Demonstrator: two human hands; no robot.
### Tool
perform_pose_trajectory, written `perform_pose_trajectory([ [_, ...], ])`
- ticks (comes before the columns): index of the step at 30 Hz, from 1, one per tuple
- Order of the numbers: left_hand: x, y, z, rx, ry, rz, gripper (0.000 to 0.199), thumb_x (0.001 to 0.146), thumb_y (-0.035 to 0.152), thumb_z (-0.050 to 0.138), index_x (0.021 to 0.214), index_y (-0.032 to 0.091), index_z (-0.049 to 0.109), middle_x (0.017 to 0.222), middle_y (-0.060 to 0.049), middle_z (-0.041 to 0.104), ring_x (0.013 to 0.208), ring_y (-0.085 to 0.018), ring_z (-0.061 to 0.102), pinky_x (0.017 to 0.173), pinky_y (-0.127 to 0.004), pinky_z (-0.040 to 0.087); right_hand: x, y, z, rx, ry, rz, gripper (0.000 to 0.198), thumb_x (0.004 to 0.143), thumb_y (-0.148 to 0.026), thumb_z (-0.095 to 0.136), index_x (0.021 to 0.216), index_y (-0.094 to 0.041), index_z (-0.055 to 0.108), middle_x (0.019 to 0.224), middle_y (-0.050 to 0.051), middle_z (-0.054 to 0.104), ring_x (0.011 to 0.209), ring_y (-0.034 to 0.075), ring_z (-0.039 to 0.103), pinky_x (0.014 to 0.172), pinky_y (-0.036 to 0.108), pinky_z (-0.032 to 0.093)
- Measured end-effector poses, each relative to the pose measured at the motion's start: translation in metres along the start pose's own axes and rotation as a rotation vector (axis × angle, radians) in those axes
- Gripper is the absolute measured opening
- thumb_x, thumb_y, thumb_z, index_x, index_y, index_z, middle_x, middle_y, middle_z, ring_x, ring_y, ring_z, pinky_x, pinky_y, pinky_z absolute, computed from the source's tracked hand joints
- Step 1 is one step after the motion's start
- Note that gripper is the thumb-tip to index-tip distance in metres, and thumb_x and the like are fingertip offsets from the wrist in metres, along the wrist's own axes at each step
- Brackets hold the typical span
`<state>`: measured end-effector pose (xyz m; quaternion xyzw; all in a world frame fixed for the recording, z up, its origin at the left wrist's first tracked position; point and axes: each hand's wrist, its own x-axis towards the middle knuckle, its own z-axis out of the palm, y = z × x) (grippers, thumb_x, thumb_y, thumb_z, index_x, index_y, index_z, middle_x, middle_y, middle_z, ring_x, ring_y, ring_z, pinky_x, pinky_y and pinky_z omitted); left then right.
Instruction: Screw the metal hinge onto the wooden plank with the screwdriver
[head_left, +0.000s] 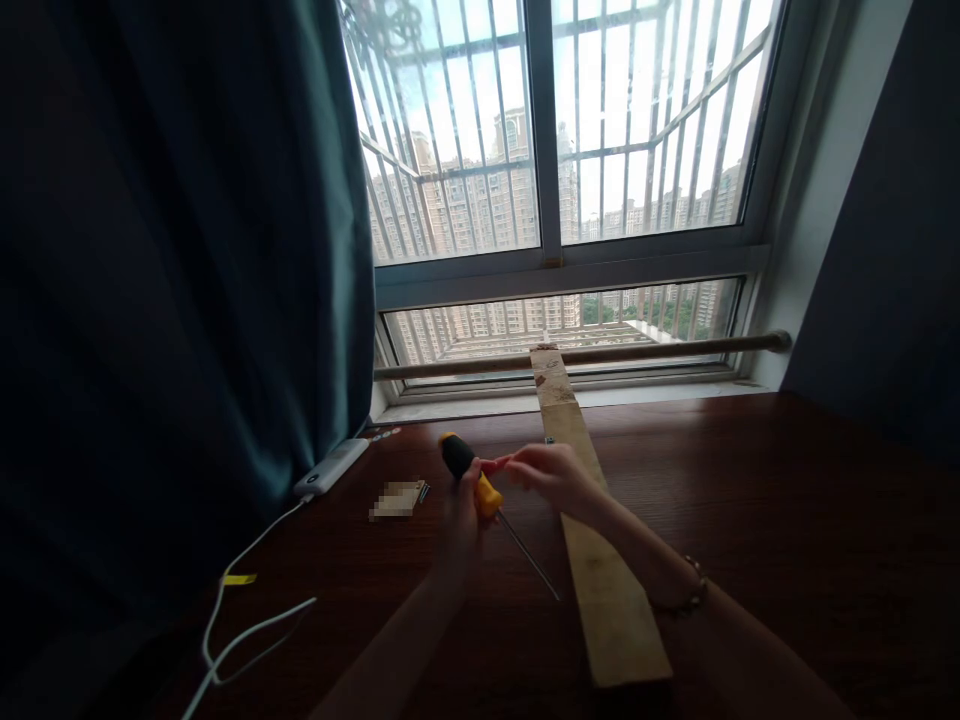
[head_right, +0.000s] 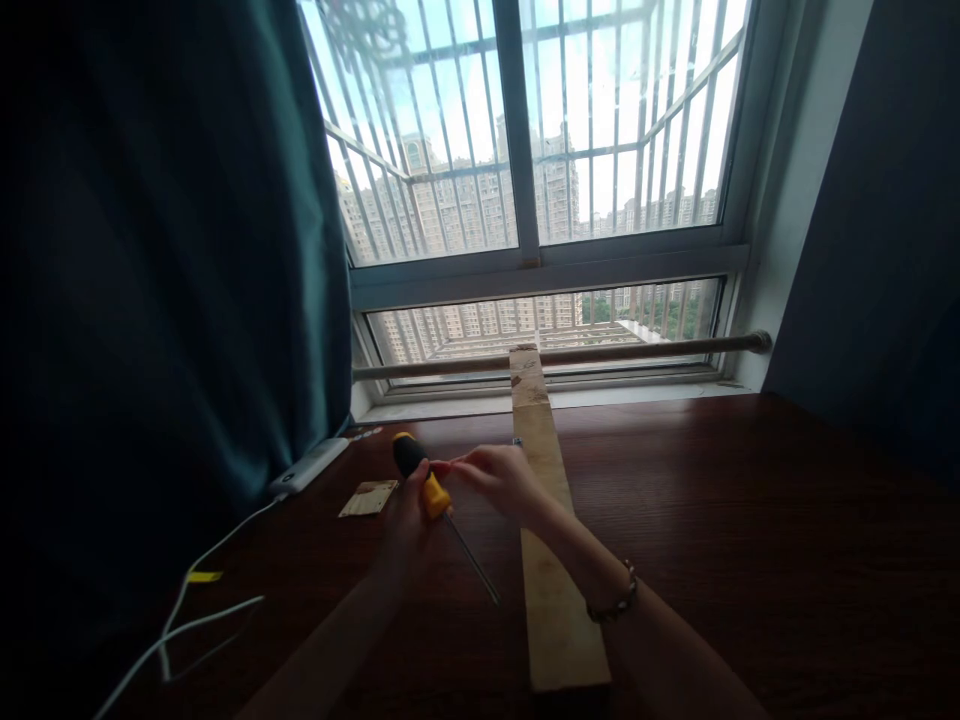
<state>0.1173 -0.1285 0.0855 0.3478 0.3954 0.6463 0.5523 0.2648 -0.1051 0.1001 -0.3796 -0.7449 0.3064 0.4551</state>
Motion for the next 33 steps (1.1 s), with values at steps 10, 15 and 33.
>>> perform_pose_trajectory([
  [10, 0.026, 0.041, -0.015, -0.260, 0.192, 0.175, 0.016, 0.076, 0.031, 0.057, 0.077, 0.015, 0.055, 0.075, -0.005, 0.070, 0.049, -0.007, 0.057, 0.043, -0.015, 0.046, 0.001, 0.101, -0.060, 0.711, 0.135, 0.694, 0.029, 0.073, -0.030, 0.062, 0.093, -0.009, 0.061, 0.085, 0.014, 0.068, 0.077, 0.027, 0.065, 0.071, 0.040, 0.052],
  [15, 0.038, 0.040, -0.012, -0.240, 0.163, 0.151, 0.014, 0.075, 0.026, 0.059, 0.084, 0.016, 0.056, 0.074, -0.004, 0.070, 0.051, -0.009, 0.060, 0.051, -0.022, 0.053, -0.006, 0.107, -0.046, 1.013, -0.063, 0.848, 0.035, 0.080, -0.036, 0.051, 0.096, -0.006, 0.059, 0.074, 0.012, 0.069, 0.061, 0.022, 0.065, 0.062, 0.033, 0.054],
  [33, 0.118, 0.033, 0.046, 0.029, 0.220, 0.171, 0.036, 0.048, 0.035, 0.076, 0.075, 0.016, 0.061, 0.070, 0.000, 0.064, 0.052, -0.007, 0.051, 0.041, -0.017, 0.042, -0.016, 0.092, -0.041, 1.068, -0.042, 0.849, 0.041, 0.079, -0.044, 0.048, 0.097, -0.009, 0.058, 0.071, 0.011, 0.068, 0.057, 0.022, 0.064, 0.053, 0.031, 0.052],
])
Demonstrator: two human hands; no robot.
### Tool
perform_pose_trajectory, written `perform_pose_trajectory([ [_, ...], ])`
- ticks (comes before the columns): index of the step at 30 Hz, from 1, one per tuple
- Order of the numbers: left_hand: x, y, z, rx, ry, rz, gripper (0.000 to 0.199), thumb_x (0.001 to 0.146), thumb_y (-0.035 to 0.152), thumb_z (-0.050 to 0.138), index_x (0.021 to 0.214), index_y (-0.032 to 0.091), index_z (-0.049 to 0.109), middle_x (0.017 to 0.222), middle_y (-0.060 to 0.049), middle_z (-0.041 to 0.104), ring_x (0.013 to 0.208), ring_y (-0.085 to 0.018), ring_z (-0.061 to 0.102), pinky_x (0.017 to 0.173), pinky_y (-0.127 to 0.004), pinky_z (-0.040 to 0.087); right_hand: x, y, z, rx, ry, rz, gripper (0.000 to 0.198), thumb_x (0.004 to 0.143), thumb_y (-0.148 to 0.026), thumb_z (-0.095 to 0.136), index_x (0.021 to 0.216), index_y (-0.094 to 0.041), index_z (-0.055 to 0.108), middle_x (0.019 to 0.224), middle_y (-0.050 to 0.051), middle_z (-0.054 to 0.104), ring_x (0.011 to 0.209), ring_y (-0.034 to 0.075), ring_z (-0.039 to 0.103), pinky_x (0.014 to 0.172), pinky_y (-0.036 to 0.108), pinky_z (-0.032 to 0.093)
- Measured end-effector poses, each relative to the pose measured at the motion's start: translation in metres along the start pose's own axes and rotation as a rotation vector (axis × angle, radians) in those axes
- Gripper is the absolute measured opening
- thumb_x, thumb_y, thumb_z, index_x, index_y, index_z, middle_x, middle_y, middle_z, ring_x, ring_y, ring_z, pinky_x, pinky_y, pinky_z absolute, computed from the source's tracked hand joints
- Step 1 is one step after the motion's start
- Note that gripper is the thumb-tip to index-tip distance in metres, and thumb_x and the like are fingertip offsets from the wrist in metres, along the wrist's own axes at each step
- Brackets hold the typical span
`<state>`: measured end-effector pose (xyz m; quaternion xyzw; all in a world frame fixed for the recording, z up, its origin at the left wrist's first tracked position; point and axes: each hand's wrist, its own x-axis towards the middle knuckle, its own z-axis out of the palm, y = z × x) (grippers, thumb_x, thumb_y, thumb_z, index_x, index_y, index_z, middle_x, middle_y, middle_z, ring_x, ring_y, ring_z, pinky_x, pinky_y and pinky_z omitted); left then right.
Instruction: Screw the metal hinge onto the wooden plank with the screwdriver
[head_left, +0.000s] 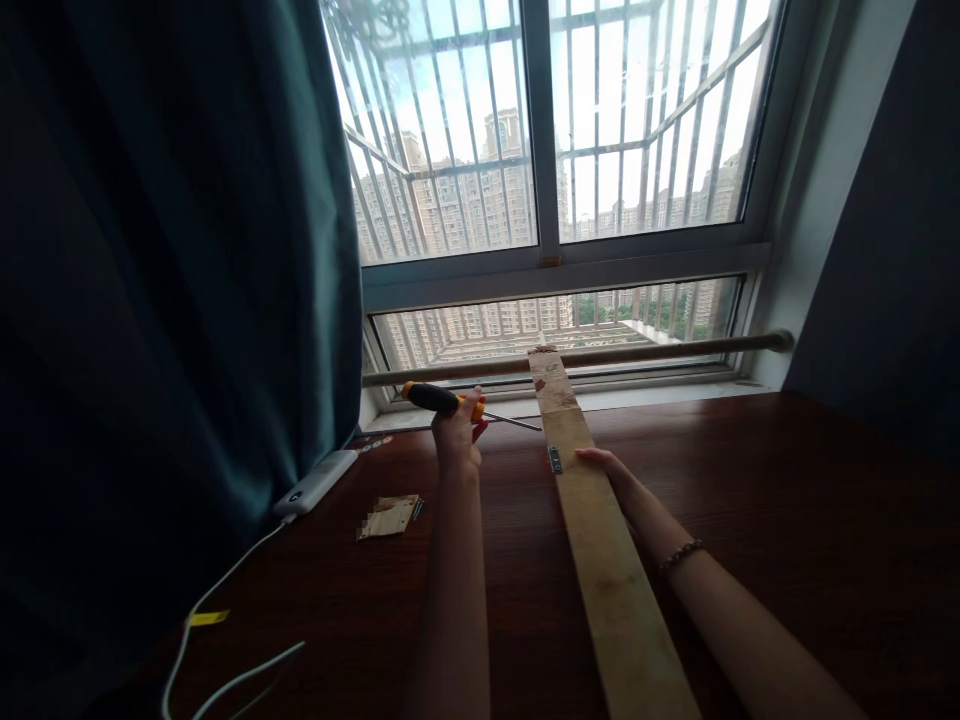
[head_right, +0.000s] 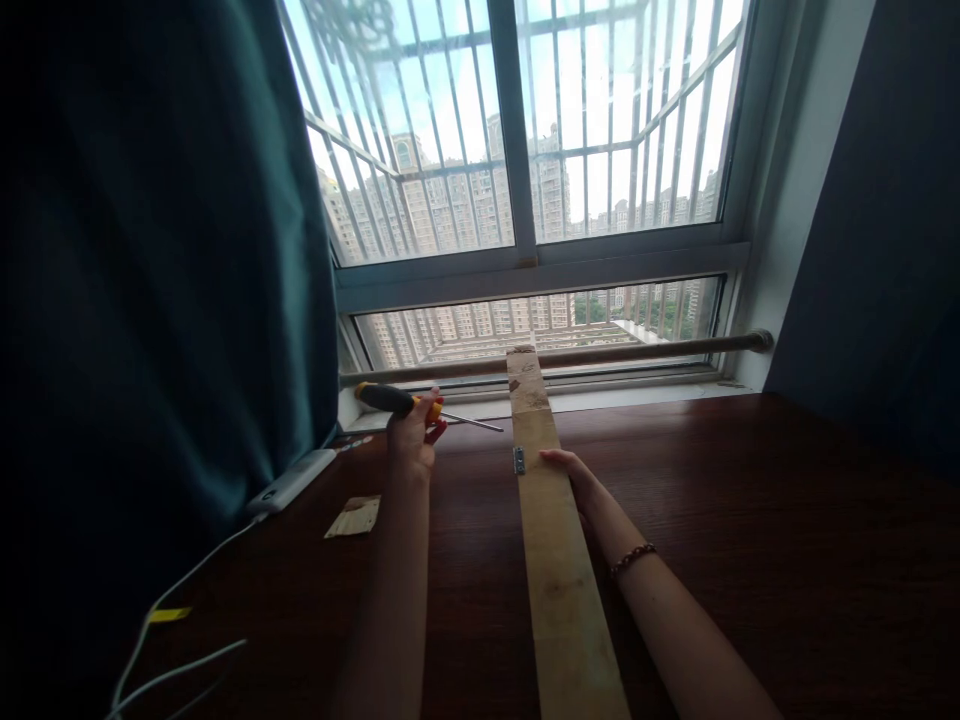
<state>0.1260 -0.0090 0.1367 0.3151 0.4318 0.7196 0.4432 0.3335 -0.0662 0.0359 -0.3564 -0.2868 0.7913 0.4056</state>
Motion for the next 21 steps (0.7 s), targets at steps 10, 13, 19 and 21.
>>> perform_pose_trajectory([
  [10, -0.005, 0.002, -0.007, 0.129, -0.356, -0.009, 0.030, 0.052, 0.030, 0.076, 0.071, 0.012, 0.062, 0.072, -0.007, 0.067, 0.072, -0.017, 0.062, 0.055, -0.026, 0.052, 0.010, -0.006, -0.001, -0.051, 0.039, -0.026, 0.035, 0.079, -0.035, 0.045, 0.099, -0.011, 0.059, 0.073, 0.011, 0.068, 0.060, 0.022, 0.064, 0.060, 0.033, 0.052],
  [13, -0.009, 0.004, -0.007, 0.167, -0.411, -0.051, 0.029, 0.052, 0.028, 0.077, 0.070, 0.012, 0.062, 0.071, -0.008, 0.067, 0.074, -0.019, 0.062, 0.056, -0.028, 0.053, 0.013, -0.008, -0.001, -0.090, 0.005, -0.032, 0.037, 0.077, -0.037, 0.047, 0.100, -0.011, 0.059, 0.071, 0.011, 0.067, 0.060, 0.023, 0.063, 0.063, 0.036, 0.051],
  [19, -0.014, 0.003, 0.000, 0.149, -0.388, 0.023, 0.028, 0.053, 0.027, 0.076, 0.070, 0.011, 0.062, 0.070, -0.005, 0.064, 0.070, -0.015, 0.060, 0.058, -0.026, 0.052, 0.012, -0.008, 0.002, -0.091, 0.004, -0.045, 0.038, 0.076, -0.036, 0.048, 0.103, -0.011, 0.059, 0.074, 0.010, 0.067, 0.064, 0.022, 0.063, 0.068, 0.036, 0.050],
  [21, -0.014, 0.000, 0.000, 0.165, -0.396, 0.031, 0.028, 0.052, 0.027, 0.077, 0.069, 0.011, 0.062, 0.068, -0.005, 0.064, 0.068, -0.015, 0.059, 0.059, -0.027, 0.052, 0.009, -0.007, 0.003, -0.094, 0.005, -0.037, 0.038, 0.077, -0.038, 0.048, 0.100, -0.011, 0.060, 0.073, 0.010, 0.067, 0.062, 0.022, 0.062, 0.066, 0.036, 0.050],
])
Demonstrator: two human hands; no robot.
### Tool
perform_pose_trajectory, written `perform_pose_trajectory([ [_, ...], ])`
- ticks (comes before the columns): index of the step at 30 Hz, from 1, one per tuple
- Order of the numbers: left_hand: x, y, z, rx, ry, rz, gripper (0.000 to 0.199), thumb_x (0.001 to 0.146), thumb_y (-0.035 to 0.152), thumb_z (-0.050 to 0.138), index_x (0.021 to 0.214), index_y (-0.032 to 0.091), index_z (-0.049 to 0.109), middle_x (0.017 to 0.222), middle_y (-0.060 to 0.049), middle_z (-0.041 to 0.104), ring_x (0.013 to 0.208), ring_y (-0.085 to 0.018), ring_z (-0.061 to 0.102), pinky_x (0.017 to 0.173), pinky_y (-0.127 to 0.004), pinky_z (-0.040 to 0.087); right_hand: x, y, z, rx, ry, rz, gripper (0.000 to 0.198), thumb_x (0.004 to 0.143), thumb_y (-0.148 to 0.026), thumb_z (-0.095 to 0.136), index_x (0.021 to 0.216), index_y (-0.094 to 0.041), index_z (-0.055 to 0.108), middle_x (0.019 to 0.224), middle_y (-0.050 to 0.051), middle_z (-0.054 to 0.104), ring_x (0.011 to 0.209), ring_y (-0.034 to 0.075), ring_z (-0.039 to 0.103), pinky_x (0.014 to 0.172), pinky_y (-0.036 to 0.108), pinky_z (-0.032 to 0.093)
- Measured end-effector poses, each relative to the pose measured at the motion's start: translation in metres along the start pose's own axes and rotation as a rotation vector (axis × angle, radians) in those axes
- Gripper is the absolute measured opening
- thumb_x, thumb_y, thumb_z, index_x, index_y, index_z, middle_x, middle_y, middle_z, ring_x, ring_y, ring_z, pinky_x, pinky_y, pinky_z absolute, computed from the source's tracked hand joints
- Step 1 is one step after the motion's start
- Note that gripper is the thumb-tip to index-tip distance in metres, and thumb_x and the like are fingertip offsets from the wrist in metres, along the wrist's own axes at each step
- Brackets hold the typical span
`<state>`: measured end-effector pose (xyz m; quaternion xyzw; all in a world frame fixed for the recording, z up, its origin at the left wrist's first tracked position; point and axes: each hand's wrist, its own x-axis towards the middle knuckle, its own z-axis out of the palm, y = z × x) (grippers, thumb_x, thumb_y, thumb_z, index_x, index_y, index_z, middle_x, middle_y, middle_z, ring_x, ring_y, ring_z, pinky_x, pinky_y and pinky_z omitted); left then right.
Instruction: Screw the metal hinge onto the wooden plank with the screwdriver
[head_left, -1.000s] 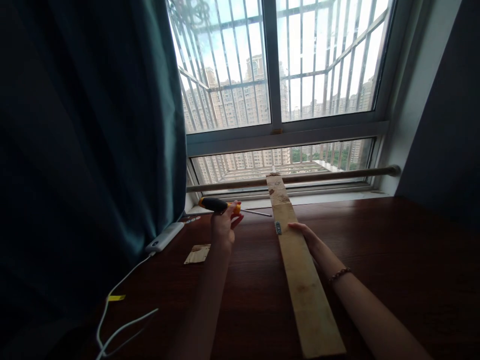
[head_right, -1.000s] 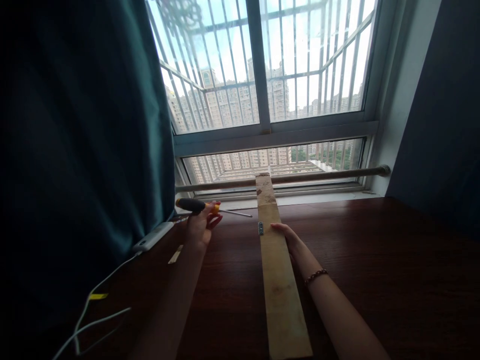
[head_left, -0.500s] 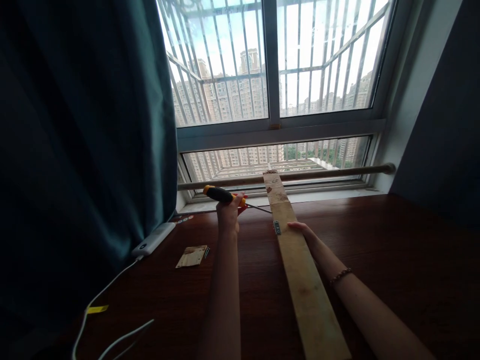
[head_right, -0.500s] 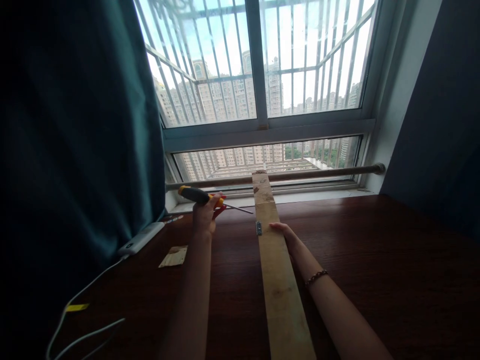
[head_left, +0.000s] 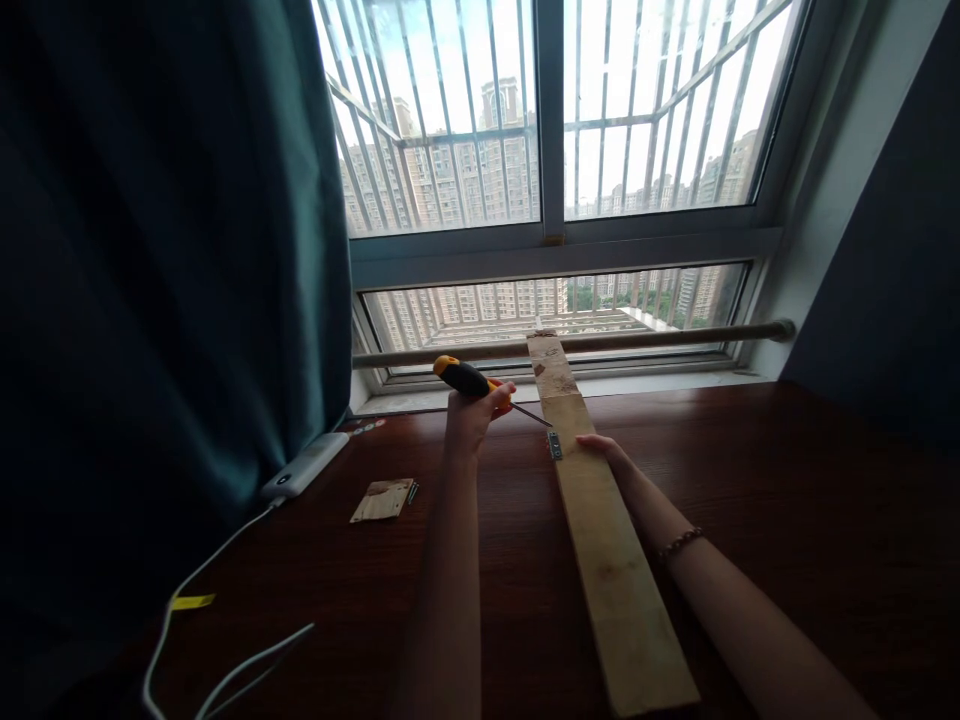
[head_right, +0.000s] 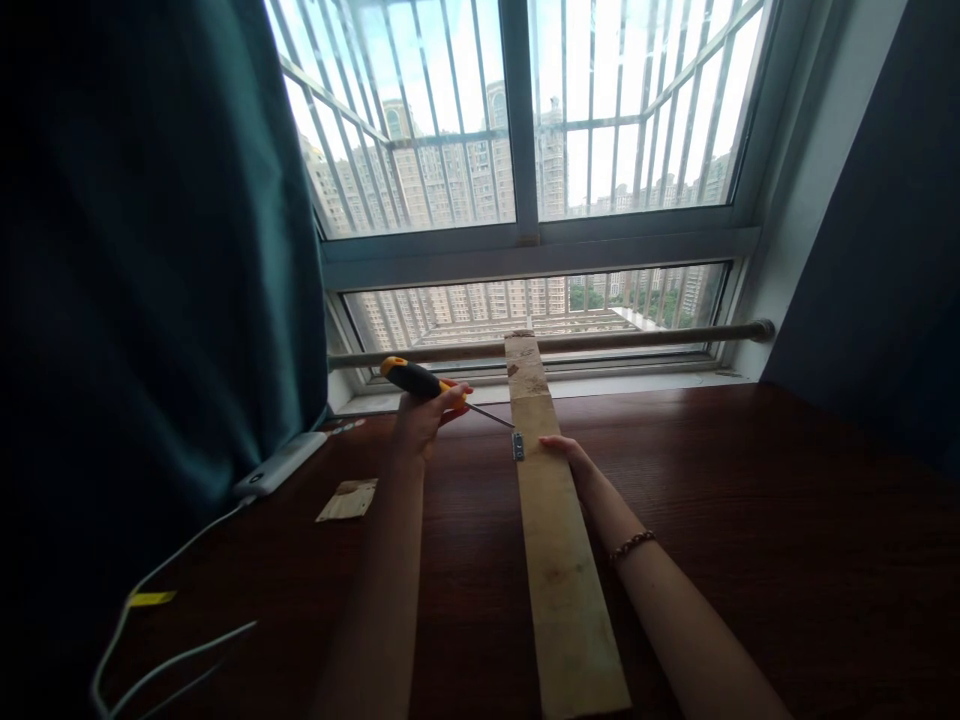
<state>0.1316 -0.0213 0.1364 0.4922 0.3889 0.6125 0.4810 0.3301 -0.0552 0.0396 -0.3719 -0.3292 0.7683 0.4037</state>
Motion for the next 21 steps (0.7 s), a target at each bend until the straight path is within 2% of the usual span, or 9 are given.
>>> perform_pose_trajectory([
  [12, 0.001, -0.016, 0.011, 0.063, -0.080, 0.026, 0.027, 0.052, 0.031, 0.076, 0.067, 0.013, 0.063, 0.066, -0.004, 0.063, 0.065, -0.015, 0.059, 0.060, -0.030, 0.052, -0.004, 0.005, -0.005, 0.050, -0.006, 0.010, 0.040, 0.079, -0.041, 0.044, 0.102, -0.011, 0.058, 0.075, 0.010, 0.068, 0.061, 0.022, 0.062, 0.061, 0.033, 0.050],
  [19, 0.006, -0.026, 0.015, 0.121, -0.080, 0.077, 0.029, 0.051, 0.032, 0.076, 0.067, 0.012, 0.064, 0.061, -0.003, 0.061, 0.060, -0.014, 0.058, 0.060, -0.029, 0.051, 0.007, 0.002, -0.014, 0.077, -0.008, -0.004, 0.037, 0.078, -0.033, 0.046, 0.105, -0.009, 0.057, 0.078, 0.011, 0.069, 0.063, 0.021, 0.064, 0.062, 0.032, 0.051],
  [21, 0.006, -0.025, 0.015, 0.122, -0.074, 0.084, 0.029, 0.051, 0.032, 0.076, 0.066, 0.012, 0.064, 0.061, -0.002, 0.061, 0.060, -0.014, 0.058, 0.059, -0.029, 0.051, 0.007, 0.003, -0.015, 0.075, 0.005, 0.011, 0.039, 0.078, -0.035, 0.046, 0.104, -0.009, 0.058, 0.078, 0.011, 0.069, 0.063, 0.022, 0.064, 0.061, 0.033, 0.051],
])
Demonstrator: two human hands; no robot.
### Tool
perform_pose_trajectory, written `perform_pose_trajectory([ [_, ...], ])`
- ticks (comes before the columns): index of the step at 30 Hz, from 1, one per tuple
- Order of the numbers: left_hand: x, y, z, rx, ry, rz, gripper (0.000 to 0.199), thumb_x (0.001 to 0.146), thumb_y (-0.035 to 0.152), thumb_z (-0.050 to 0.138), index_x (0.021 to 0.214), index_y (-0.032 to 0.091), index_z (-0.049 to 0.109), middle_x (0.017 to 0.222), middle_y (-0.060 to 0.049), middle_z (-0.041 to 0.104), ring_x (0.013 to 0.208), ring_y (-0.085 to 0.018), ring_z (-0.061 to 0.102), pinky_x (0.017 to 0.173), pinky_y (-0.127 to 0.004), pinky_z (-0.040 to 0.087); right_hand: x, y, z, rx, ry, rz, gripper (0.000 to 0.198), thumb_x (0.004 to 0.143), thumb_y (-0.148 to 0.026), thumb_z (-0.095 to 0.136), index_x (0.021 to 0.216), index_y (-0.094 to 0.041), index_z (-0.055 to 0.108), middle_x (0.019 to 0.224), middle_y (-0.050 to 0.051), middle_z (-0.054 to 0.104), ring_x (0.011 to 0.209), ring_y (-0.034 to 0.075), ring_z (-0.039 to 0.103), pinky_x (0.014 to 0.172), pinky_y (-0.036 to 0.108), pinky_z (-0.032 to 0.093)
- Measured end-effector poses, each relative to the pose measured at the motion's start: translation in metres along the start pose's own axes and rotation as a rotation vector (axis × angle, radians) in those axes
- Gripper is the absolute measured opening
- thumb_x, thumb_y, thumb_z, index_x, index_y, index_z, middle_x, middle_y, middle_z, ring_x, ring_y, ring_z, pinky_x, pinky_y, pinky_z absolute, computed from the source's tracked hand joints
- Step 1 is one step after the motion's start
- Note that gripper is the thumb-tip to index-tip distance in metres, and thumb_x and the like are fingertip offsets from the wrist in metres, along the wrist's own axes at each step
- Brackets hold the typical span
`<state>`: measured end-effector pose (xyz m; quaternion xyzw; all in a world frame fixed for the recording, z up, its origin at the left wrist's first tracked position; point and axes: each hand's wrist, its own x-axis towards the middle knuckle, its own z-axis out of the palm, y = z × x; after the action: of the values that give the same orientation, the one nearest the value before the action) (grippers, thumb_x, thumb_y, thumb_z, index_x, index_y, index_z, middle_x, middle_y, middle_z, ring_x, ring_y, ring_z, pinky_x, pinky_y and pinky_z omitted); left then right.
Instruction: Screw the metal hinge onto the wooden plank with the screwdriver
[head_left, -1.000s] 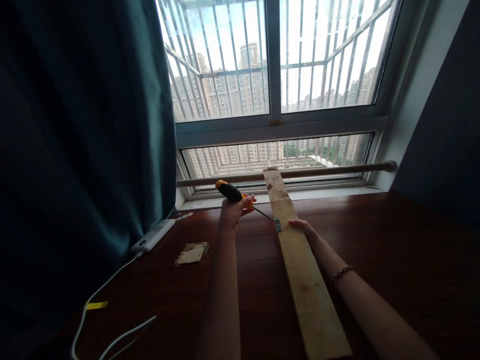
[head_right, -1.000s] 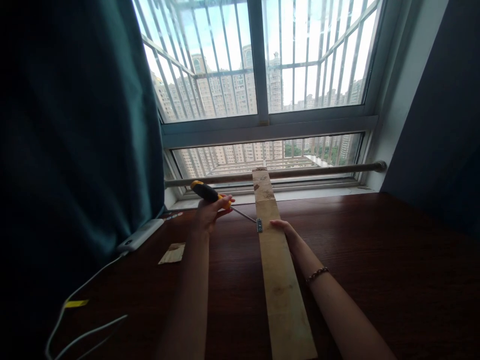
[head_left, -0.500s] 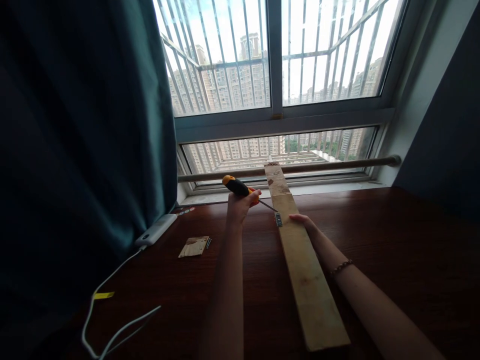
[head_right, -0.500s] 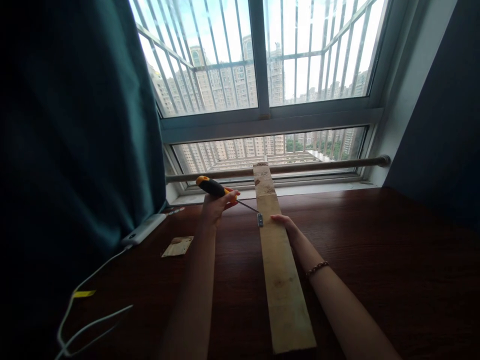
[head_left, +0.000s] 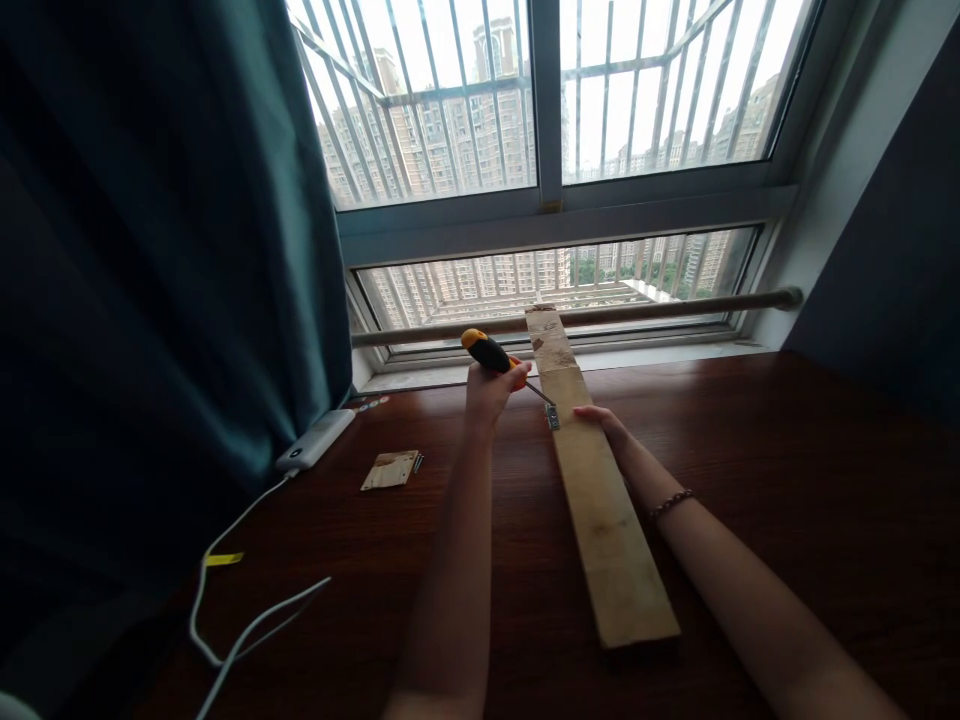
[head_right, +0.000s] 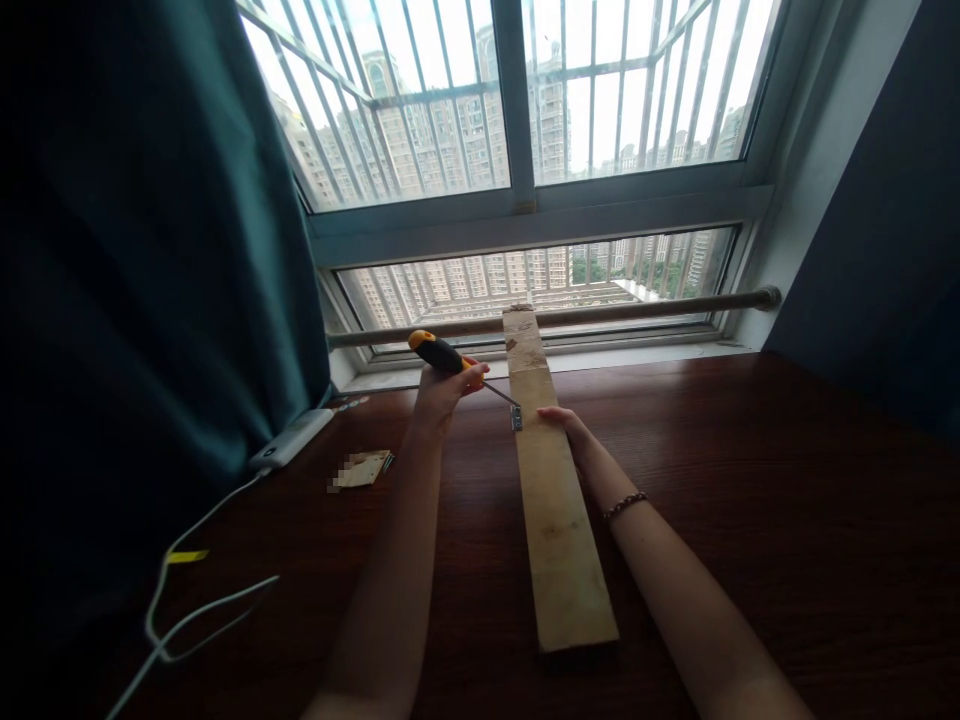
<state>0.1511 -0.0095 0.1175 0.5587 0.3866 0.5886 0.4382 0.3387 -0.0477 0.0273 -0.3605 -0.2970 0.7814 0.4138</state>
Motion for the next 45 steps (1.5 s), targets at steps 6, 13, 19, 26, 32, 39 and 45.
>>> perform_pose_trajectory([
  [6, -0.003, 0.007, -0.001, 0.004, 0.023, 0.010, 0.028, 0.051, 0.032, 0.077, 0.066, 0.012, 0.064, 0.059, -0.002, 0.060, 0.058, -0.014, 0.057, 0.059, -0.028, 0.050, -0.004, 0.006, -0.007, 0.010, 0.007, 0.114, 0.047, 0.075, -0.049, 0.050, 0.099, -0.010, 0.061, 0.076, 0.011, 0.068, 0.061, 0.024, 0.063, 0.058, 0.035, 0.051],
  [13, -0.002, 0.006, -0.002, 0.014, 0.012, 0.021, 0.028, 0.051, 0.032, 0.077, 0.066, 0.012, 0.064, 0.061, -0.002, 0.062, 0.058, -0.013, 0.057, 0.059, -0.028, 0.049, -0.001, 0.006, -0.007, 0.029, -0.040, 0.061, 0.044, 0.077, -0.045, 0.049, 0.103, -0.011, 0.060, 0.082, 0.011, 0.069, 0.064, 0.022, 0.063, 0.060, 0.033, 0.051],
  [19, -0.008, 0.014, 0.001, 0.048, -0.113, 0.036, 0.020, 0.056, 0.026, 0.073, 0.067, 0.013, 0.063, 0.063, -0.002, 0.062, 0.062, -0.014, 0.058, 0.062, -0.027, 0.046, -0.005, 0.006, -0.005, 0.023, -0.034, 0.075, 0.048, 0.075, -0.048, 0.051, 0.103, -0.010, 0.060, 0.082, 0.011, 0.069, 0.065, 0.023, 0.063, 0.061, 0.034, 0.051],
  [26, -0.022, 0.028, 0.004, -0.044, -0.120, -0.040, 0.025, 0.050, 0.013, 0.073, 0.071, 0.015, 0.061, 0.067, 0.000, 0.064, 0.064, -0.013, 0.057, 0.065, -0.026, 0.043, -0.009, 0.005, -0.001, 0.021, -0.045, 0.082, 0.045, 0.076, -0.047, 0.049, 0.100, -0.010, 0.061, 0.079, 0.011, 0.069, 0.061, 0.022, 0.063, 0.058, 0.032, 0.051],
  [32, -0.012, 0.020, -0.002, 0.116, -0.161, 0.082, 0.018, 0.051, 0.022, 0.076, 0.061, 0.014, 0.063, 0.065, -0.003, 0.065, 0.064, -0.017, 0.059, 0.064, -0.028, 0.044, -0.008, 0.005, -0.002, 0.034, -0.092, 0.052, 0.048, 0.081, -0.046, 0.045, 0.103, -0.006, 0.059, 0.078, 0.011, 0.068, 0.062, 0.020, 0.063, 0.059, 0.029, 0.049],
  [39, -0.007, 0.016, 0.004, 0.043, -0.097, 0.058, 0.021, 0.054, 0.017, 0.069, 0.074, 0.013, 0.063, 0.077, -0.006, 0.069, 0.075, -0.019, 0.062, 0.074, -0.034, 0.046, -0.002, 0.009, -0.010, 0.043, -0.054, 0.083, 0.047, 0.076, -0.048, 0.051, 0.102, -0.009, 0.060, 0.081, 0.011, 0.068, 0.065, 0.023, 0.063, 0.059, 0.033, 0.052],
  [45, -0.012, 0.019, 0.009, -0.017, -0.164, 0.059, 0.017, 0.060, 0.012, 0.063, 0.075, 0.014, 0.054, 0.076, -0.005, 0.068, 0.075, -0.017, 0.062, 0.075, -0.035, 0.048, -0.001, 0.007, -0.008, 0.041, -0.014, 0.079, 0.044, 0.076, -0.047, 0.051, 0.098, -0.010, 0.061, 0.077, 0.011, 0.069, 0.061, 0.023, 0.063, 0.056, 0.033, 0.052],
])
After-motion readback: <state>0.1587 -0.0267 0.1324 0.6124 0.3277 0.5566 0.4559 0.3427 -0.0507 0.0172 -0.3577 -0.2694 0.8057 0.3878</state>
